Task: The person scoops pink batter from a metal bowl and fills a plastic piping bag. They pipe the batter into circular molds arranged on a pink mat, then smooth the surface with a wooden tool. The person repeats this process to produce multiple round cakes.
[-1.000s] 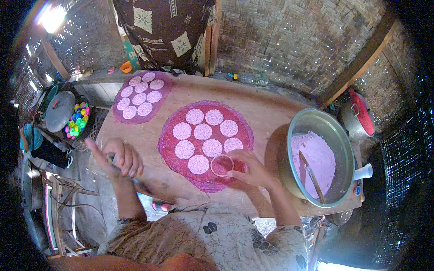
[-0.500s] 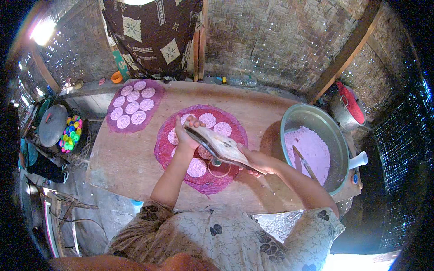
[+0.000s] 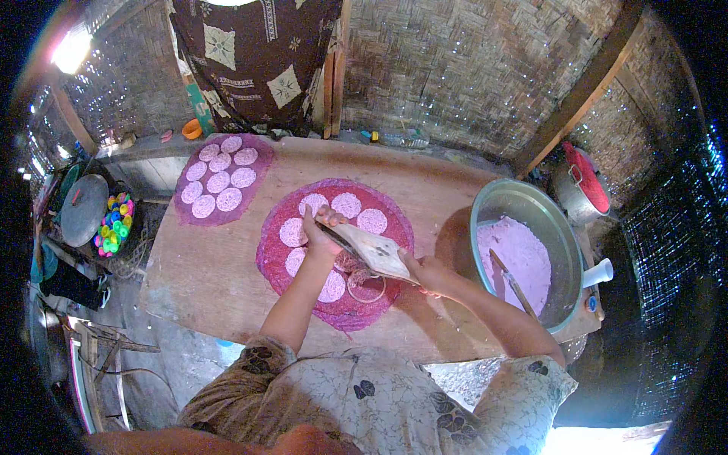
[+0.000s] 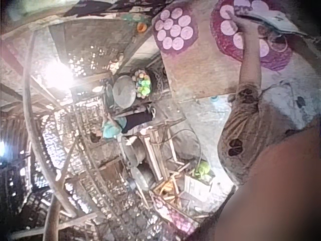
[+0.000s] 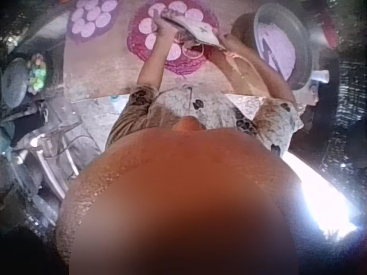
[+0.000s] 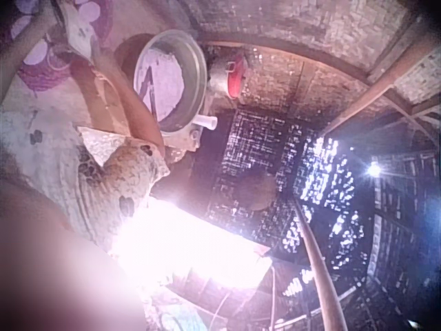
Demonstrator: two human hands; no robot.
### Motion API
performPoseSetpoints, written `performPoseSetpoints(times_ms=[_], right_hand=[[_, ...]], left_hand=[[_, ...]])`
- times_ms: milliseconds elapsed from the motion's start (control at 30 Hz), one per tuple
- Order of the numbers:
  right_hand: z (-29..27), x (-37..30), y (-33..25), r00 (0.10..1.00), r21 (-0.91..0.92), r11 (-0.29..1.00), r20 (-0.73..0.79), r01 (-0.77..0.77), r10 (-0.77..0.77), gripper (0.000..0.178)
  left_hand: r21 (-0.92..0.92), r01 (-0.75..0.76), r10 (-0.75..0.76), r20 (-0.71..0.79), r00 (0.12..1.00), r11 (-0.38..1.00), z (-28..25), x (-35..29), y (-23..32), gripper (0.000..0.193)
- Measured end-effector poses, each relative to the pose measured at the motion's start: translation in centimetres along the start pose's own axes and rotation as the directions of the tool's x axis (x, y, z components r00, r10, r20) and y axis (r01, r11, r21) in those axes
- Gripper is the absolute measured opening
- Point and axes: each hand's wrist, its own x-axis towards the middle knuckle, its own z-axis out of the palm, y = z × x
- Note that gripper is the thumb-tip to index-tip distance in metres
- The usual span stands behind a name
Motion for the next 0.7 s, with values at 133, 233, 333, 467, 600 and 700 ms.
performPoseSetpoints(times_ms=[133,233,333,467,600,700], right_hand=[[-0.2,-1.9,1.2,1.0,0.021,1.0,0.005,-0.012,0.012,0.088],[1.1,-2.5,2.5,0.998,0.041,0.997,0.008,-0.07,0.07,0.086],[2.0,-3.2,2.8,0.994,0.152,0.988,0.109,-0.031,0.015,0.084],[0.0,-2.1,3.6,0.946,0.509,0.86,0.291,-0.028,-0.141,0.094],[1.2,0.9,5.2,0.778,0.912,0.372,0.357,-0.171,-0.517,0.1],[4.7,2.5,5.0,0.829,0.964,0.215,0.249,-0.16,-0.501,0.095]], left_hand=[[0.008,0.03,-0.03,-0.074,0.997,1.0,-0.1,-1.0,-1.8,0.052],[0.015,0.087,-0.085,-0.124,0.989,0.996,0.3,-2.4,-2.1,0.056],[0.104,0.104,-0.086,-0.16,0.983,0.989,1.9,-2.6,-1.7,0.056],[0.059,0.088,-0.089,0.015,0.996,0.994,3.7,-1.3,-1.2,0.044],[-0.092,0.123,-0.107,0.164,0.981,0.988,1.4,0.5,-0.9,0.042],[-0.11,0.103,-0.082,0.175,0.981,0.989,0.8,0.8,-1.4,0.037]])
